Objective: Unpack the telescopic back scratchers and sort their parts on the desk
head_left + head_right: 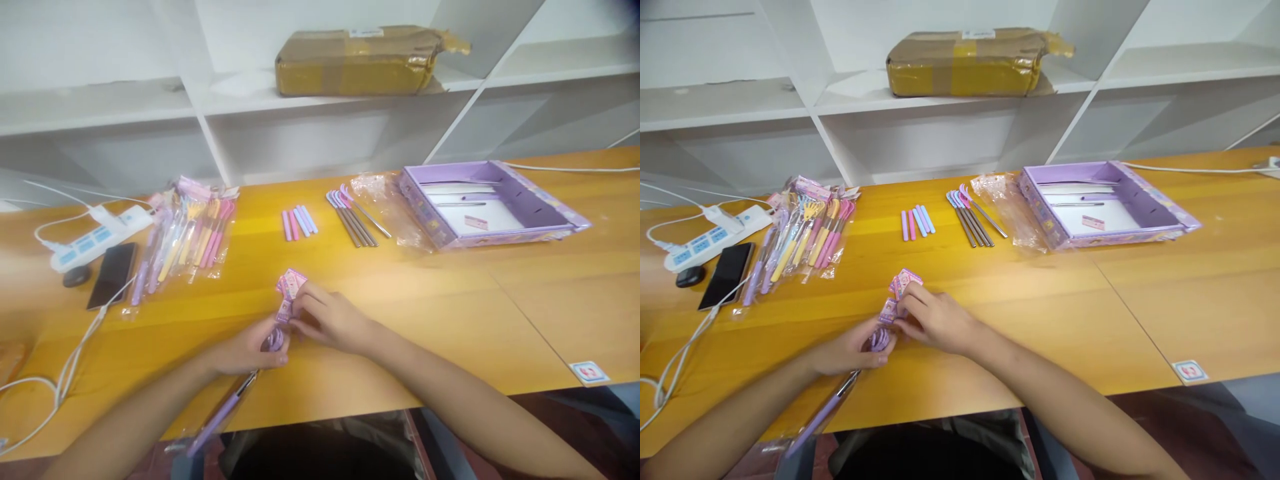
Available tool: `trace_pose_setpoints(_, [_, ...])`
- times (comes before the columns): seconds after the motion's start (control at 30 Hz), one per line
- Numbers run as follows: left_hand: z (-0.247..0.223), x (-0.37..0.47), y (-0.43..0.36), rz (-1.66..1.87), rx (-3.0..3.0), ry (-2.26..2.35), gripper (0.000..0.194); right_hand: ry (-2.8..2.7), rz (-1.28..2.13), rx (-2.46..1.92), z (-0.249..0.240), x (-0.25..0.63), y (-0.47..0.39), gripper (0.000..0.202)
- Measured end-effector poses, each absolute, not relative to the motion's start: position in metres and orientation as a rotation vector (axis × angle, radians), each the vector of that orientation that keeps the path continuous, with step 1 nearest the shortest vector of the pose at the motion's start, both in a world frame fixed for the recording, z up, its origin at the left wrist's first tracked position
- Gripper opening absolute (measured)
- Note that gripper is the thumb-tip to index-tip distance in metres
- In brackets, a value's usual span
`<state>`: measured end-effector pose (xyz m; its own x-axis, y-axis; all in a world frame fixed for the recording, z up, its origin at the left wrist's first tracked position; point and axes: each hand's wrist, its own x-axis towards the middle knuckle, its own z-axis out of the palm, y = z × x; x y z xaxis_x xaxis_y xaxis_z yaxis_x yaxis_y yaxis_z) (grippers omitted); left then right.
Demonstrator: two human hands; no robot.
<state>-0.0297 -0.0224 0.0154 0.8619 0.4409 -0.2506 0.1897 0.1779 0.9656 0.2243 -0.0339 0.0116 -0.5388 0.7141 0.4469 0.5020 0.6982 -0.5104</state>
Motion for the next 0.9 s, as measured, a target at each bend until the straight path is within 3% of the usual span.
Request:
trace_pose_setpoints(0.6, [0.018,-0.029,-0.020,0.150,1.365,0.458,0.079,-2.199,0.065,-1.027,0.008,0.207,-0.039,0.004])
trace_pose_setpoints(0.77, [0.020,-0.026,-0.026,0.116,1.435,0.421,0.072,-2.159,0.066,-0.981,0.009,0.210,-0.039,0.013])
trace_pose_setpoints(0.9, [0.017,-0.029,-0.026,0.186,1.297,0.472,0.068,-2.233,0.316,-0.946,0.012,0.213,-0.040,0.015])
